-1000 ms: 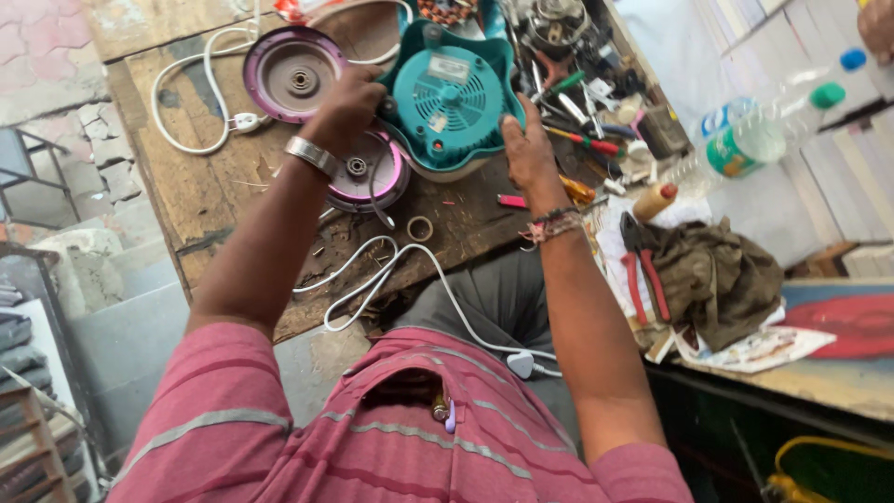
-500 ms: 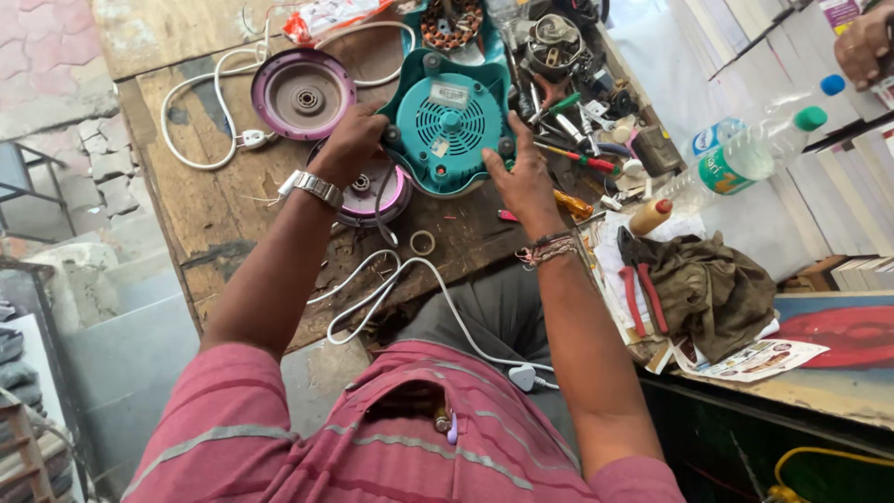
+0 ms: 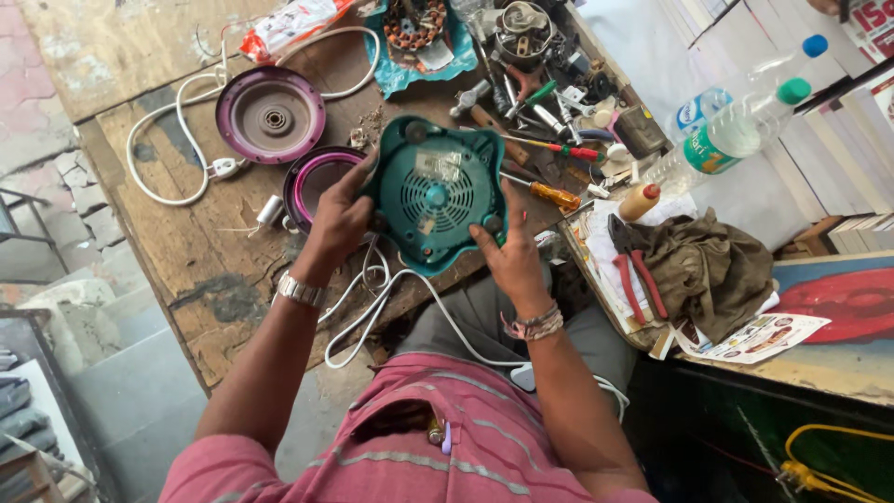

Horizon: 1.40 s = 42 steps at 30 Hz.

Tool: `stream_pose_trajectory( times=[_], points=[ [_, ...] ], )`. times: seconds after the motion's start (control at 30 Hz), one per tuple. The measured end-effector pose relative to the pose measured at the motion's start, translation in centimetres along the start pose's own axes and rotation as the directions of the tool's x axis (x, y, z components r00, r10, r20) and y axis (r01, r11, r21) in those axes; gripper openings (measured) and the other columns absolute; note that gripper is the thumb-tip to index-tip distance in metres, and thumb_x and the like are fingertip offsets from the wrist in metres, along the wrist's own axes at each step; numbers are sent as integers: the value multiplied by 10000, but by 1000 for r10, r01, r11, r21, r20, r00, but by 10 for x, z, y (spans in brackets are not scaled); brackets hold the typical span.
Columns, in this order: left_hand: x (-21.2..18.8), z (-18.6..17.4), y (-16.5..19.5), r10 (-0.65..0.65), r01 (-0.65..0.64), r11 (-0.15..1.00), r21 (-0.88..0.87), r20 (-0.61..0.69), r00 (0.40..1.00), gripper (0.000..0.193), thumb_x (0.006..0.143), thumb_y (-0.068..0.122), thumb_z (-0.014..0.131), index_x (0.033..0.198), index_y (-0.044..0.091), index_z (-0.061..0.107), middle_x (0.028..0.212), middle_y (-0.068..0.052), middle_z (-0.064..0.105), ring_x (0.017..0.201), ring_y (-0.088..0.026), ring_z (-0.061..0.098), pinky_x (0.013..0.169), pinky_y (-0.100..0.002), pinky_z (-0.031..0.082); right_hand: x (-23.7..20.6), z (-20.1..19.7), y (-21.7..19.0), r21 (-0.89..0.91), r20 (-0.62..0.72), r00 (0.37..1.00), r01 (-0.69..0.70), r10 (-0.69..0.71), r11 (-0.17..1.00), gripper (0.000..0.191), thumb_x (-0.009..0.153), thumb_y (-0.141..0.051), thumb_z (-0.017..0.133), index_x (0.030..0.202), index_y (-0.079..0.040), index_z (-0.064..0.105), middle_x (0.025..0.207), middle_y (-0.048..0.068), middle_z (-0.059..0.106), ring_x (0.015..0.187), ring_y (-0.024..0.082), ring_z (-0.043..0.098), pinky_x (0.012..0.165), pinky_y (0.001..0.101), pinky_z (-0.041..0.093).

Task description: The person repairs a small electric fan by connecting wires, securing them with electrical tape, and reassembling the fan housing. They manipulate wires and components, then attach the teal fan cover and tighten screws to complete the assembly.

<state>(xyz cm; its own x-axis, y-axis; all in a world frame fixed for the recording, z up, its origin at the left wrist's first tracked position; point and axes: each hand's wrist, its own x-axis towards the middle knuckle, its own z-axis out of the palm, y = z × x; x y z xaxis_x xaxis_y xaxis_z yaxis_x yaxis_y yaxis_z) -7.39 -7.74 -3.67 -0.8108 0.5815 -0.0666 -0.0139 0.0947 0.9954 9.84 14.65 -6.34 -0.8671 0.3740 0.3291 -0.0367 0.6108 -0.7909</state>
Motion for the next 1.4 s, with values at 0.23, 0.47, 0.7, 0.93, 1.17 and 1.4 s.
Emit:
stream_pose_trajectory(
  times=[0.23,0.47,0.7,0.93,1.17,1.4],
  points=[
    [-3,3,13,-13,13,999,35,6,1000,744,845,-60,414,1547,178,468,1263,-47,720,775,-53,626,727,-227,551,-7,0,3,-86,74,985,-148,154,985,815,1016,-460,604,1637,-144,182,1497,245,541,1281,417,627,974,474,548],
    [-2,3,10,64,-60,983,172,-17,998,757,834,-45,441,1556,182,466,1338,-97,710,911,-68,653,822,-234,534,-2,-4,6,-142,69,994,-73,83,987,804,1049,-475,593,1665,-165,179,1523,230,539,1271,428,641,1086,532,492],
    [0,4,6,9,-9,987,163,0,1000,696,864,5,443,1541,160,483,1318,-160,713,913,-163,687,870,-305,561,-8,-9,2,-100,103,972,-202,212,974,785,1030,-431,595,1633,-168,168,1635,203,421,1289,416,614,949,473,557],
    [10,10,15,198,-197,959,206,16,980,692,850,4,460,1526,142,510,1272,-168,744,953,-138,694,896,-295,546,-8,-9,12,-24,47,993,-110,111,994,784,1054,-372,632,1650,-126,187,1658,241,361,1514,412,417,1176,457,423],
    [9,16,30,36,-28,967,254,-26,999,695,842,39,463,1506,229,540,993,-153,786,735,-110,668,749,-298,561,-6,-12,21,-34,61,992,-112,114,993,805,1052,-405,630,1653,-119,178,1666,255,340,1500,423,429,1174,472,419],
    [6,18,22,200,-175,944,278,-65,978,615,864,17,489,1462,128,581,1086,-196,769,906,-157,740,851,-323,566,-8,-10,22,-39,70,991,-115,118,993,794,1066,-434,600,1655,-134,159,1657,262,348,1463,438,472,1137,478,454]
  ],
)
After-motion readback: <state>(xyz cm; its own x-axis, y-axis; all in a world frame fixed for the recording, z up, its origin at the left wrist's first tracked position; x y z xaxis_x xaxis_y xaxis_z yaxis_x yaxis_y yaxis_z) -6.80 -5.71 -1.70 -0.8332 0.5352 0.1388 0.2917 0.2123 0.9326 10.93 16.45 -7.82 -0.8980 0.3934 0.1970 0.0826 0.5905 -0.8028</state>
